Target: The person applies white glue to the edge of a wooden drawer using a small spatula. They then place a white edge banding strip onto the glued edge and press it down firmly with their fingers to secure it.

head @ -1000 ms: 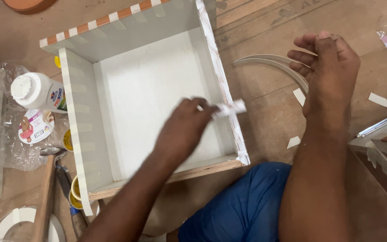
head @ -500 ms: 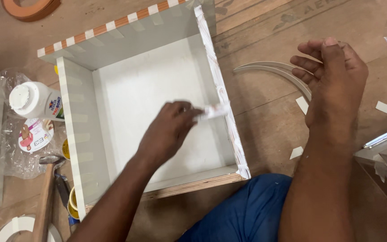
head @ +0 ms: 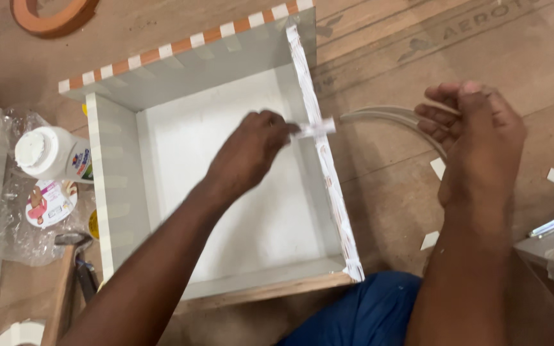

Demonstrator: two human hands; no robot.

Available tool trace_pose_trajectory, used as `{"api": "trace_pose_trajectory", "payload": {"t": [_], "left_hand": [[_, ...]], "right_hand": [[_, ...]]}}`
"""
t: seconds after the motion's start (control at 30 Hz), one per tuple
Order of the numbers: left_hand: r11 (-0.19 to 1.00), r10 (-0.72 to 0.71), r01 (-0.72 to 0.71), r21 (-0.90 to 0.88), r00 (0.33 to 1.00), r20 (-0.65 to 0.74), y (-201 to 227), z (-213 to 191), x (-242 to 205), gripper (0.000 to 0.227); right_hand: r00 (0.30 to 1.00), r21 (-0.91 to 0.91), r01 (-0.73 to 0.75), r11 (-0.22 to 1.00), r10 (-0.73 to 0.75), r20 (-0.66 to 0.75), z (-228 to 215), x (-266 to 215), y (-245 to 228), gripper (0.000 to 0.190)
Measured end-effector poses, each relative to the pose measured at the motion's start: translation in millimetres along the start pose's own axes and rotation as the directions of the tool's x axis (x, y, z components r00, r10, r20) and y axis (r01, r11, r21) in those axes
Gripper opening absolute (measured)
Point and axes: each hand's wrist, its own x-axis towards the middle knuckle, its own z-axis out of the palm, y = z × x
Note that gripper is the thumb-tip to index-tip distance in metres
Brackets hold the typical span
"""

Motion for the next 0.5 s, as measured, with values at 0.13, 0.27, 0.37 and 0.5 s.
{"api": "trace_pose_trajectory", "payload": {"t": [0.13, 0.27, 0.37, 0.5], "left_hand": [[0.998, 0.059, -0.063, -0.017, 0.979, -0.193, -13, -11, 22, 0.023], [0.997, -0.060, 0.040, -0.066, 0.941, -0.332, -42, -23, 80, 0.021], [0.993, -0.120, 0.114, -0.040, 0.928, -0.352, -54, -17, 98, 0.021], [0.994, -0.099, 0.106, 0.008, 0.945, -0.311, -59, -11, 103, 0.022]], "right_hand": [[0.999, 0.003, -0.043, 0.999, 0.043, -0.007, 7, -1, 0, 0.026], [0.998, -0.009, -0.061, 0.998, 0.061, -0.016, 11, -1, -1, 0.026], [0.997, -0.024, -0.069, 0.997, 0.068, -0.041, 12, -1, -1, 0.026], [0.996, -0.037, -0.076, 0.996, 0.075, -0.044, 13, 1, -1, 0.025]]}}
